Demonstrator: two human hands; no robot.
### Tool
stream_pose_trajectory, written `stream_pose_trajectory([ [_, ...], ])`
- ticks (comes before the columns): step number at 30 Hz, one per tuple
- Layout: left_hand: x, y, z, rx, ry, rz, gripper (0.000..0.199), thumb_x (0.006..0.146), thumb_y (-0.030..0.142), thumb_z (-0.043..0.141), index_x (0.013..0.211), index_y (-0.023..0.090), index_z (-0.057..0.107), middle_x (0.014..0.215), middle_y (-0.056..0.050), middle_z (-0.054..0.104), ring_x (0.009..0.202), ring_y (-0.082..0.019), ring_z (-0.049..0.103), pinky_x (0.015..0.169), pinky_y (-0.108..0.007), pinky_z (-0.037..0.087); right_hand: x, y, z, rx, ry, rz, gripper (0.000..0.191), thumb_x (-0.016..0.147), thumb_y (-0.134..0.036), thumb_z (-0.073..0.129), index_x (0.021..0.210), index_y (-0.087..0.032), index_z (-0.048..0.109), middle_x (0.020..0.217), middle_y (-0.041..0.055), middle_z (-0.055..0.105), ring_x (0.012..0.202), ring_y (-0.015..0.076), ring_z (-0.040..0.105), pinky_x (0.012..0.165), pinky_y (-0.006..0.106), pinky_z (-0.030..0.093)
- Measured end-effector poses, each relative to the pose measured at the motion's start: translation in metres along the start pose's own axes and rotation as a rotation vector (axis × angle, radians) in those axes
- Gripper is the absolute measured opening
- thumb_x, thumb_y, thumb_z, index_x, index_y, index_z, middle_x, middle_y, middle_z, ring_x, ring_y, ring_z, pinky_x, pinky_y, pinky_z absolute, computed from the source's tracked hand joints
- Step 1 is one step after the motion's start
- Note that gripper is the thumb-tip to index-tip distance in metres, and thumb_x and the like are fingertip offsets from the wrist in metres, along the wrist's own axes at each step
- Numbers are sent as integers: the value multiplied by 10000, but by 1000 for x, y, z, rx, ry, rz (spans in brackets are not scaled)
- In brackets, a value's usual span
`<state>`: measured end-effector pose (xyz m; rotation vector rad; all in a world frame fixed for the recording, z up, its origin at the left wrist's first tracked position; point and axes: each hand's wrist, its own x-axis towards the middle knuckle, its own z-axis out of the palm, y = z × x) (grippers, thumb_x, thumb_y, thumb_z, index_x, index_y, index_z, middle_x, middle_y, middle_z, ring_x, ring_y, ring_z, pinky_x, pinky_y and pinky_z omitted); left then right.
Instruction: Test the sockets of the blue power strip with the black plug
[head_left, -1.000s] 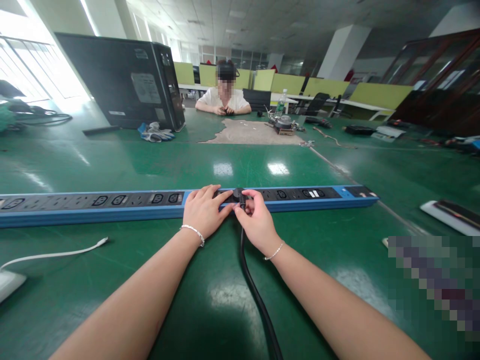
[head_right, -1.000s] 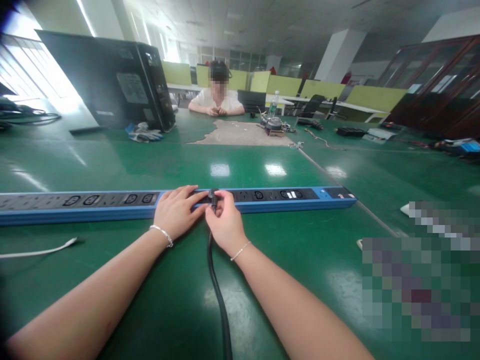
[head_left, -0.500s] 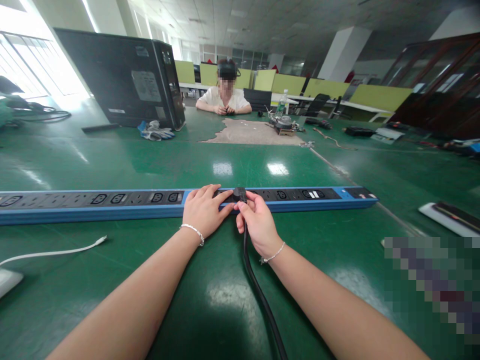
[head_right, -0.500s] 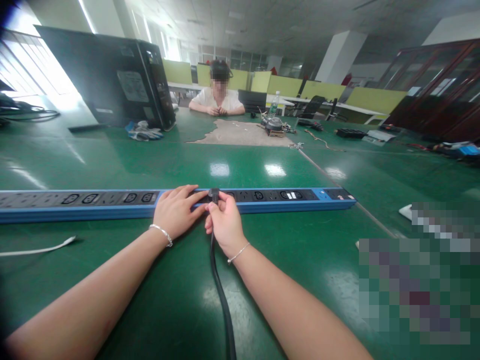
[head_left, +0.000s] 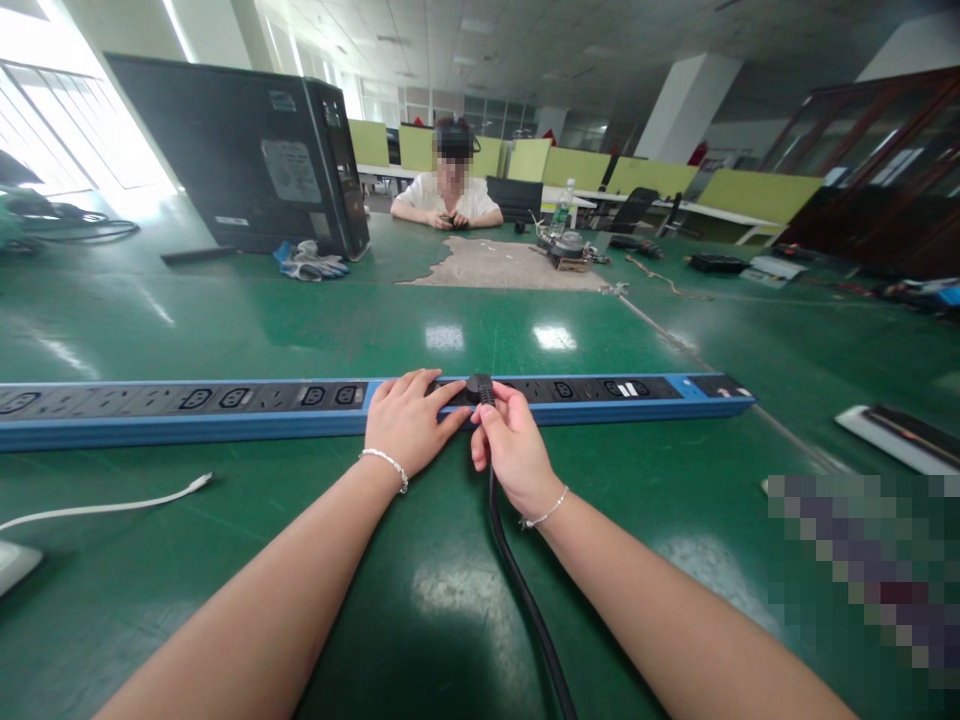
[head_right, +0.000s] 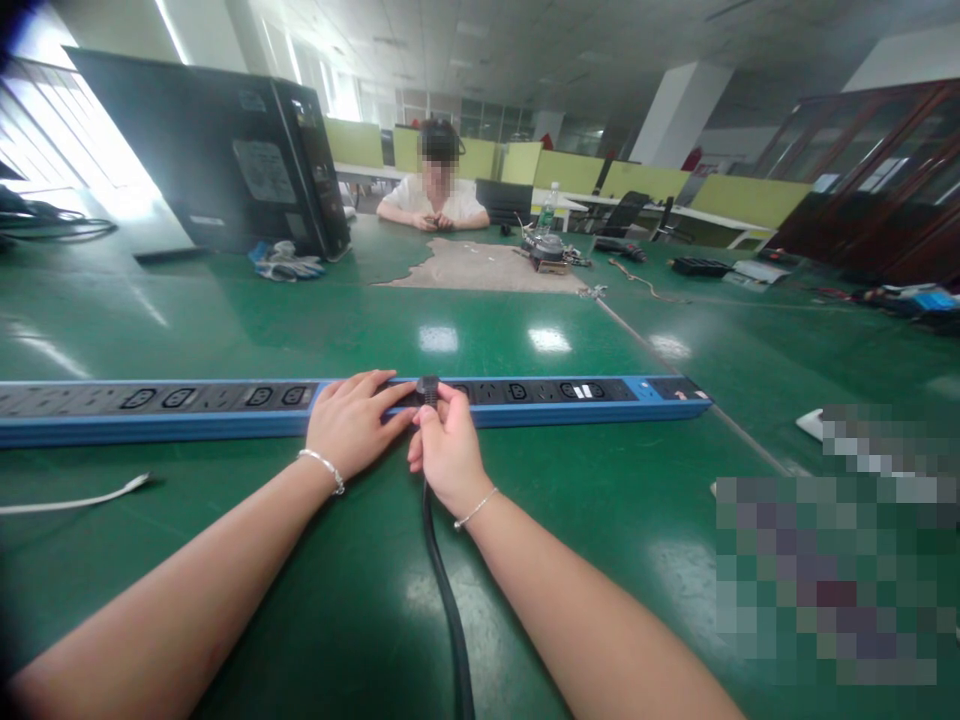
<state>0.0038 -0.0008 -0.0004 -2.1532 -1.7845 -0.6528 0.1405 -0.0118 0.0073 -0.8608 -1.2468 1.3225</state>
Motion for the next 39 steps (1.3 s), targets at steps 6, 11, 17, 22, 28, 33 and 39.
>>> stream_pose_trajectory([
  [6, 0, 0, 0, 3, -16, 0, 413, 877, 531, 386, 1180, 353, 601, 1276, -39, 581, 1176, -241, 504, 958, -426, 371, 1, -41, -1, 28, 73, -105, 296, 862, -315, 478, 1127, -264, 359, 702, -98, 483, 335, 19, 390, 285, 155, 297],
  [11, 1, 0, -1, -10, -29, -17, 418, 876, 540, 382, 1186, 360, 598, 1277, -37, 580, 1174, -237, 504, 967, -424, 367, 30, -67, -58, -153, 421, 48, 260, 832, -273, 497, 1060, -231, 380, 505, -147, 335, 298, 38, 287, 285, 148, 217],
  [17, 1, 1, -1, -34, -26, -26, 413, 869, 537, 398, 1179, 358, 604, 1280, -32, 580, 1181, -238, 500, 973, -424, 366, 41, -90, -109, -671, 343, 153, 313, 864, -299, 486, 1136, -167, 404, 440, -131, 377, 294, 74, 359, 329, 175, 284],
  [22, 1, 0, 0, -33, -16, -15, 411, 869, 527, 401, 1178, 351, 607, 1270, -35, 586, 1170, -243, 511, 970, -428, 368, 44, -86, -130, -1083, 232, 326, 271, 888, -306, 459, 1093, -131, 478, 476, -51, 501, 353, 121, 485, 388, 219, 350],
  [28, 1, -1, 1, -19, -13, -9, 414, 873, 534, 391, 1177, 353, 606, 1273, -33, 583, 1171, -238, 510, 969, -425, 368, 45, -86, -136, -1196, 201, 426, 250, 894, -260, 415, 1086, -126, 503, 511, -32, 544, 373, 119, 487, 426, 226, 359],
  [33, 1, -1, 0, -7, -20, -12, 416, 875, 539, 383, 1179, 359, 602, 1281, -29, 578, 1173, -230, 508, 971, -416, 366, 48, -82, -138, -1289, 158, 425, 272, 870, -275, 413, 1074, -132, 521, 569, -1, 591, 416, 130, 514, 447, 232, 366],
  [39, 1, -1, 0, -26, -16, -19, 414, 870, 536, 394, 1175, 356, 608, 1276, -32, 582, 1172, -238, 508, 975, -427, 363, 52, -81, -146, -1510, 128, 390, 324, 850, -361, 399, 1050, -162, 558, 657, 37, 636, 519, 162, 560, 520, 258, 385],
])
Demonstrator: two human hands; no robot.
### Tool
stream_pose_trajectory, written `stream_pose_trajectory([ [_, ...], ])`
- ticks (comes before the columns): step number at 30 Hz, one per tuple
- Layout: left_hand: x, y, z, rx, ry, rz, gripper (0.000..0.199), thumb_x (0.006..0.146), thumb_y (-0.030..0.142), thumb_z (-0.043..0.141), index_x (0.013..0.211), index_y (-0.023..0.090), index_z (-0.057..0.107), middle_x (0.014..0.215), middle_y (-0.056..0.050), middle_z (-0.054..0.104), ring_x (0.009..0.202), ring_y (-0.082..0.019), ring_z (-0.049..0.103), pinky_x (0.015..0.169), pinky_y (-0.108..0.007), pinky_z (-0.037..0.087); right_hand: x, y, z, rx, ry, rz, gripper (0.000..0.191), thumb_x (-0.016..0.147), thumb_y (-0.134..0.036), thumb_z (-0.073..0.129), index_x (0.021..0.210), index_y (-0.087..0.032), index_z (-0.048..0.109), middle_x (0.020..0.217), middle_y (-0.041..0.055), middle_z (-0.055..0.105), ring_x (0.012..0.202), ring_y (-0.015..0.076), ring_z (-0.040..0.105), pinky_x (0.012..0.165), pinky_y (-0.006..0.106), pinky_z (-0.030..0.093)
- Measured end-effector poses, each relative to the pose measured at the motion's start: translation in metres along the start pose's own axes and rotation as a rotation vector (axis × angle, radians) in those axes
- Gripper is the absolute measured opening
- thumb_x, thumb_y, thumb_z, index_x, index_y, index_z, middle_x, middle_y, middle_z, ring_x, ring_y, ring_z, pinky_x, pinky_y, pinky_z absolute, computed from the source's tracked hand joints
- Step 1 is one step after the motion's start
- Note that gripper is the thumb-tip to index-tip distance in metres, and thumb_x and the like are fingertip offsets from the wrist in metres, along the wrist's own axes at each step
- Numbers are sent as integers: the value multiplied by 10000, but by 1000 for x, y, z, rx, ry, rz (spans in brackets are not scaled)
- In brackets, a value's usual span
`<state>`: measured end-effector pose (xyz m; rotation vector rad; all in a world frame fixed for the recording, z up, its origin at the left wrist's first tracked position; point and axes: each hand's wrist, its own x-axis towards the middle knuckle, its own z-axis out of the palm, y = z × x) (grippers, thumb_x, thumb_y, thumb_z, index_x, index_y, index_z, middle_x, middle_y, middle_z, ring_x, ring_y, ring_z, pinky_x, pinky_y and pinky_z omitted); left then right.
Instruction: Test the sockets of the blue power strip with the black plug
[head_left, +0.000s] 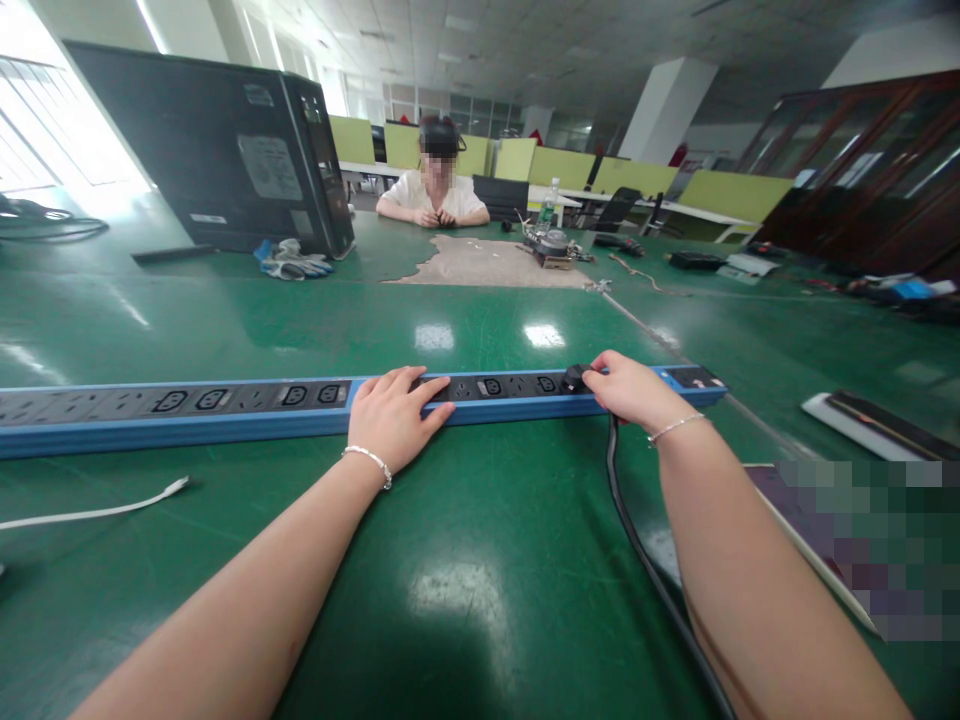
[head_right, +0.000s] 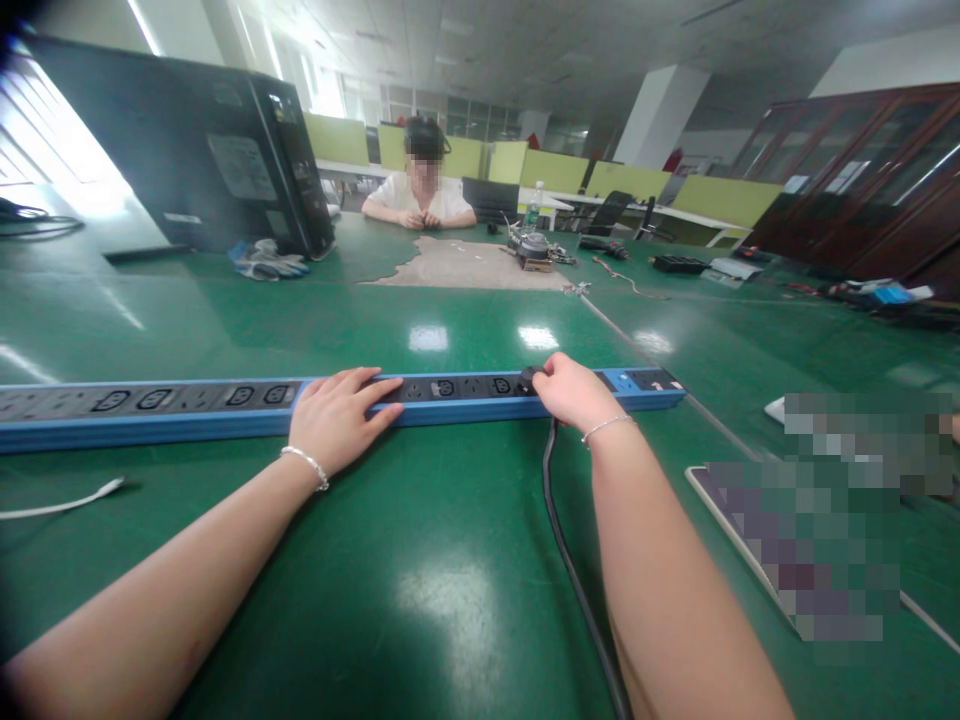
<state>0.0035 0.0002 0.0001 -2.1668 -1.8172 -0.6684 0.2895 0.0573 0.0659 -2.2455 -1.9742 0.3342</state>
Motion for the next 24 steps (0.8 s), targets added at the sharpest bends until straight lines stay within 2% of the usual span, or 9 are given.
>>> stream_pose_trajectory([
  [4, 0, 0, -1, -3, -5, -3, 412, 868, 535, 396, 1174, 358, 608, 1279, -28, 581, 1177, -238, 504, 976, -425, 364, -5, -6, -1, -177, 58, -42, 303, 839, -348, 395, 1003, -174, 582, 838, 101, 668, 745, 217, 619, 615, 287, 409],
  [6, 0, 1, -1, 4, -6, -2, 414, 871, 539, 389, 1174, 359, 606, 1277, -27, 582, 1175, -236, 506, 973, -424, 366, -9, -11, 0, -228, 64, -37, 316, 849, -343, 375, 1021, -172, 576, 873, 126, 665, 798, 248, 627, 646, 314, 420],
  [9, -1, 1, -2, 8, -5, -1, 417, 875, 538, 382, 1174, 354, 607, 1276, -30, 582, 1173, -235, 508, 972, -422, 366, -13, -16, 1, -266, 69, -20, 327, 860, -333, 354, 1048, -165, 561, 885, 150, 660, 821, 279, 634, 672, 351, 432],
  [24, 0, 1, 0, 32, -15, -3, 416, 876, 546, 375, 1183, 369, 593, 1278, -25, 580, 1178, -224, 502, 975, -413, 363, -23, -22, 3, -330, 54, -22, 343, 892, -334, 328, 1105, -136, 509, 875, 179, 661, 842, 287, 647, 712, 380, 450],
])
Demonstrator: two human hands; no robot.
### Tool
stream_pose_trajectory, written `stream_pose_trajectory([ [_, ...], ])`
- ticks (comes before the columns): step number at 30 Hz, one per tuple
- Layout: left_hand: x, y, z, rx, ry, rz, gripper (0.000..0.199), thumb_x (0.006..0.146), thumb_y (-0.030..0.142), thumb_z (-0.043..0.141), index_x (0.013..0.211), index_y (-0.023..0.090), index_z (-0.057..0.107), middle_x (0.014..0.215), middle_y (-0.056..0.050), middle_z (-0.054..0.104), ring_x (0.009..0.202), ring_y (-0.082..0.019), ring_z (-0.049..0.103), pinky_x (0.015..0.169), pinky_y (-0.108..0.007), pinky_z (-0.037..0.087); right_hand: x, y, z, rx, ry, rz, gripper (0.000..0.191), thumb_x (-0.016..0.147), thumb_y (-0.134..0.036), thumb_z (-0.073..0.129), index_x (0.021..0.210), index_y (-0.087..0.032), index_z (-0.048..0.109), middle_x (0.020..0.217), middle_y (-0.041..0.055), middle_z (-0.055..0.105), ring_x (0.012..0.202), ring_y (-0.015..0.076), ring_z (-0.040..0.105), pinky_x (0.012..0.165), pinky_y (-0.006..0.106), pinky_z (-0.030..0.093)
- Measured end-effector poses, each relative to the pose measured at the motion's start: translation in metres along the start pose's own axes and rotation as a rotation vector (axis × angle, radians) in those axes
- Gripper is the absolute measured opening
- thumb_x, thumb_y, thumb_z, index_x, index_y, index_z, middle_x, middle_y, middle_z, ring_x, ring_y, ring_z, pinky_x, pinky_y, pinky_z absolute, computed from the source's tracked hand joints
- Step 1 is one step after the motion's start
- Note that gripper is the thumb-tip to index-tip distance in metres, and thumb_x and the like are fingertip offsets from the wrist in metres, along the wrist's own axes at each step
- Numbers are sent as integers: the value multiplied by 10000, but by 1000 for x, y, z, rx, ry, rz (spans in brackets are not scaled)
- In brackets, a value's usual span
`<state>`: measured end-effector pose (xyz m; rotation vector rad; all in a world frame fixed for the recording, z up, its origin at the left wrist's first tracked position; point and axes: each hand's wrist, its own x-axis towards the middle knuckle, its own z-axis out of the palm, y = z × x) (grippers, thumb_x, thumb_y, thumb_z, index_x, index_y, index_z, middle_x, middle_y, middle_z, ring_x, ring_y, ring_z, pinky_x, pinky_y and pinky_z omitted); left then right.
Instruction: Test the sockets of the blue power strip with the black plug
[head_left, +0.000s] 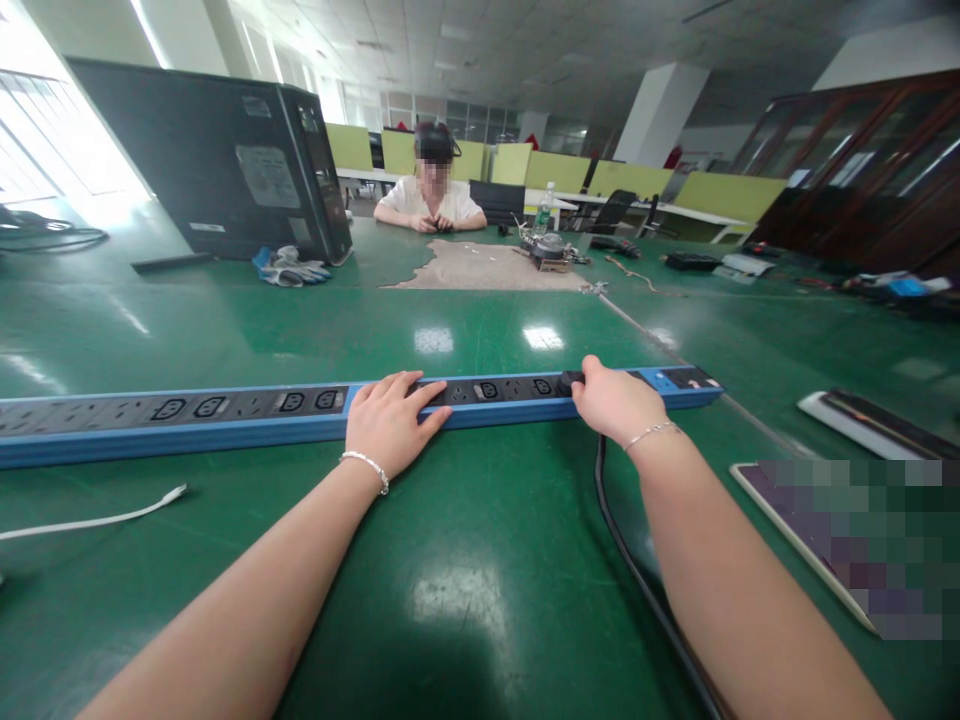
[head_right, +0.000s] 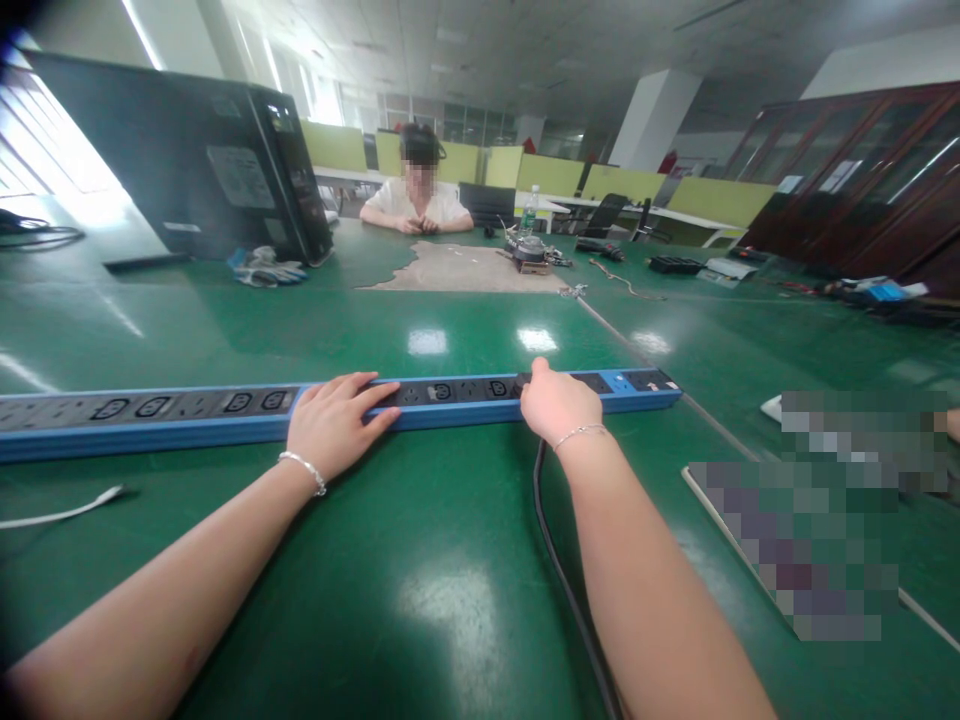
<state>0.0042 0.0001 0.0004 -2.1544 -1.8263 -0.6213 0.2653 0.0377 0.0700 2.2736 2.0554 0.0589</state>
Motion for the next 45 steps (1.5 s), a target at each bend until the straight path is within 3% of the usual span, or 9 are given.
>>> stream_pose_trajectory([
  [13, 1, 0, -2, 5, -9, 1, 426, 879, 552, 363, 1188, 366, 591, 1275, -30, 581, 1178, -228, 505, 970, -415, 365, 14, 12, 3, 95, 15, -39, 340, 856, -358, 403, 1002, -113, 589, 895, 171, 669, 844, 265, 638, 679, 321, 429],
  [20, 0, 0, -1, 5, -6, -2, 415, 875, 545, 383, 1188, 368, 592, 1278, -21, 581, 1182, -225, 500, 974, -402, 360, 3, 31, -29, 397, 241, 47, 311, 809, -406, 466, 935, -165, 617, 712, 51, 658, 630, 179, 586, 557, 254, 377],
  [24, 0, -1, 1, 9, 3, 8, 422, 880, 544, 369, 1193, 365, 589, 1280, -23, 579, 1177, -226, 505, 969, -408, 361, 2, 43, -38, 428, 272, 122, 272, 793, -400, 506, 895, -179, 627, 620, 21, 630, 559, 165, 559, 539, 253, 377],
  [27, 0, -2, 1, 8, -6, 7, 427, 880, 547, 365, 1196, 365, 586, 1286, -23, 575, 1181, -223, 501, 975, -407, 355, 7, 54, -33, 435, 241, 162, 236, 792, -379, 533, 884, -183, 626, 579, 10, 618, 512, 154, 551, 529, 252, 392],
  [32, 0, -2, 1, 6, -14, 0, 433, 880, 555, 356, 1198, 368, 583, 1293, -21, 571, 1191, -221, 490, 981, -409, 348, 22, 82, -14, 620, 188, 238, 267, 835, -310, 505, 1030, -146, 584, 616, 27, 642, 462, 142, 568, 504, 247, 430],
  [38, 1, -1, 1, 7, -17, 0, 432, 881, 551, 357, 1199, 366, 584, 1291, -18, 571, 1190, -225, 491, 979, -407, 350, 38, 104, 2, 332, 192, 317, 302, 802, -353, 531, 1002, -159, 644, 659, 59, 659, 530, 177, 586, 543, 279, 423],
  [45, 1, -1, 1, 8, -19, 2, 429, 881, 550, 358, 1203, 370, 578, 1294, -18, 567, 1191, -221, 490, 974, -408, 354, 48, 111, 18, 269, 162, 282, 340, 798, -385, 503, 1007, -169, 661, 736, 74, 679, 613, 200, 608, 583, 295, 427],
])
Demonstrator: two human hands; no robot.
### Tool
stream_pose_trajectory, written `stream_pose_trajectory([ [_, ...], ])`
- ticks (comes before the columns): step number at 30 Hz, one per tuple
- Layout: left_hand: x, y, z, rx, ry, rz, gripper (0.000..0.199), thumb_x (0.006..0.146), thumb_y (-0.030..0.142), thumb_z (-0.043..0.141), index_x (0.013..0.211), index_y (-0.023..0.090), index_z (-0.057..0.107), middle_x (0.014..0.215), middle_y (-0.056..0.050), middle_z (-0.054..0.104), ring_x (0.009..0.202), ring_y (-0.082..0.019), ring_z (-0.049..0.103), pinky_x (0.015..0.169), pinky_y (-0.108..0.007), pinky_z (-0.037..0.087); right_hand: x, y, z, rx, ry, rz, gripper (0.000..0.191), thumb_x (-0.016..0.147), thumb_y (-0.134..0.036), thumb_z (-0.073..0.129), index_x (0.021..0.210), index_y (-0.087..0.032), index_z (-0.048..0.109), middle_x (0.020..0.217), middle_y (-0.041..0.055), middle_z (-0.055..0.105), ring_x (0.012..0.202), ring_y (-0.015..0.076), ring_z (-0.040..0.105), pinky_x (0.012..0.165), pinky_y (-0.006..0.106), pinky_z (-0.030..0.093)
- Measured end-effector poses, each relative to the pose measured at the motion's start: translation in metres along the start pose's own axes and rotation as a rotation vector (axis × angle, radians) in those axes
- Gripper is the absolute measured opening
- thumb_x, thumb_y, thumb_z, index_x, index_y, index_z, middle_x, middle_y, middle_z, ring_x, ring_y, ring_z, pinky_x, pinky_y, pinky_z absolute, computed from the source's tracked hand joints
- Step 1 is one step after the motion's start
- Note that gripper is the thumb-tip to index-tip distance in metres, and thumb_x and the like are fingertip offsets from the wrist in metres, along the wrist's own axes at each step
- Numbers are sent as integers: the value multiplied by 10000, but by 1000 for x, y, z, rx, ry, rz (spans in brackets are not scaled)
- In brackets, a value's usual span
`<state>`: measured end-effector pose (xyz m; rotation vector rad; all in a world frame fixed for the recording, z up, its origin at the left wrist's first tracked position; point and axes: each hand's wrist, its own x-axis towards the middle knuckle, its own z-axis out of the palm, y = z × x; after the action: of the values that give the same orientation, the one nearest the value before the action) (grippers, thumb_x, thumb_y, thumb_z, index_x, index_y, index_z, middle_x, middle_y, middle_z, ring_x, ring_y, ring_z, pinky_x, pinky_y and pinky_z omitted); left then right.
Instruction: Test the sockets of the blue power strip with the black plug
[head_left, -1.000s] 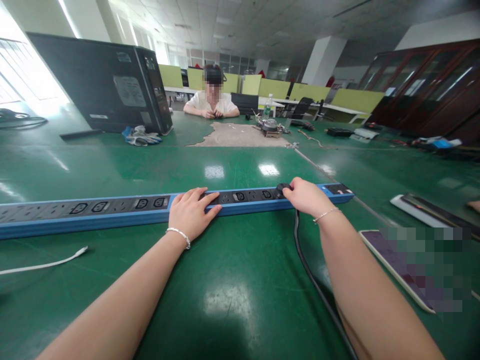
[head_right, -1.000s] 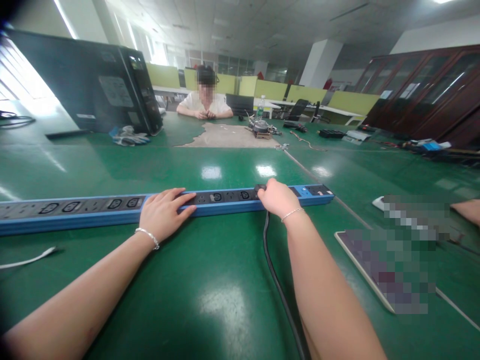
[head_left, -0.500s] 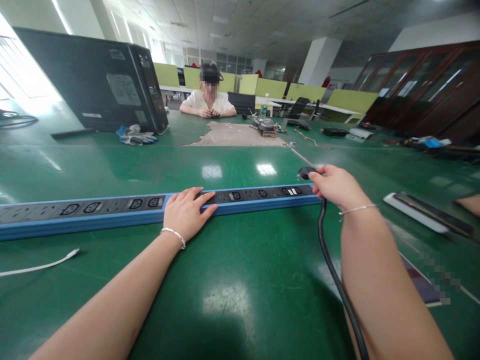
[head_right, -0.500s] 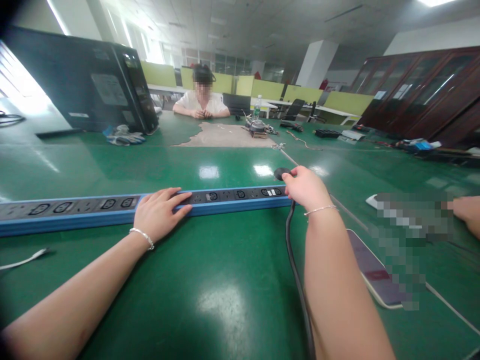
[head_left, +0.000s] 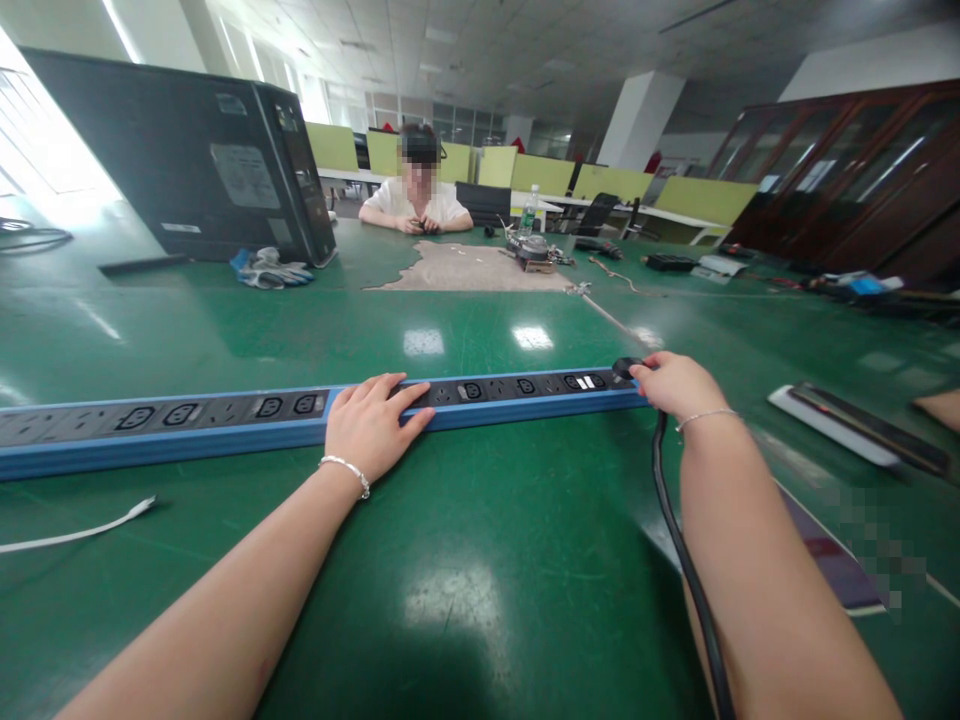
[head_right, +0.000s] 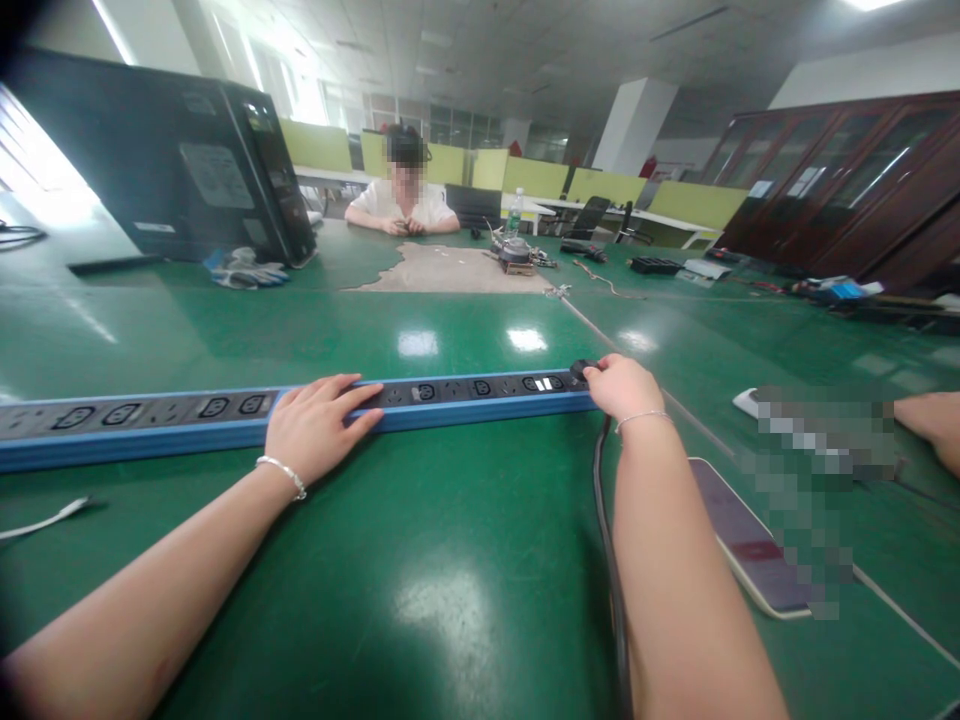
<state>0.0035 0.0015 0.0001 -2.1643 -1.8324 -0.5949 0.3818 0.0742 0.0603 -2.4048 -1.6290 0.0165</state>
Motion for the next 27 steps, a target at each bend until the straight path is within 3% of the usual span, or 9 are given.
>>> stream_pose_trajectory([
  [18, 0, 0, 0, 1, 1, 0, 427, 880, 547, 365, 1195, 362, 586, 1291, -24, 569, 1188, -227, 495, 978, -419, 354, 7, 11, 9, -25, -9, 3, 441, 798, -401, 500, 1147, -180, 655, 929, 89, 707, 831, 232, 647, 722, 312, 475],
  [22, 0, 1, -1, 7, -6, 0, 432, 883, 547, 357, 1199, 360, 584, 1294, -25, 568, 1189, -224, 494, 978, -415, 356, 3, 7, 12, -93, 55, -22, 412, 782, -408, 522, 1094, -204, 697, 1045, 100, 691, 920, 258, 643, 773, 334, 480],
  [27, 0, 2, -3, 2, -24, -14, 425, 877, 542, 373, 1206, 369, 580, 1304, -15, 564, 1192, -224, 492, 988, -406, 349, -6, 5, 17, -78, 97, -15, 370, 790, -377, 528, 1054, -200, 716, 979, 123, 704, 876, 259, 655, 755, 335, 489],
])
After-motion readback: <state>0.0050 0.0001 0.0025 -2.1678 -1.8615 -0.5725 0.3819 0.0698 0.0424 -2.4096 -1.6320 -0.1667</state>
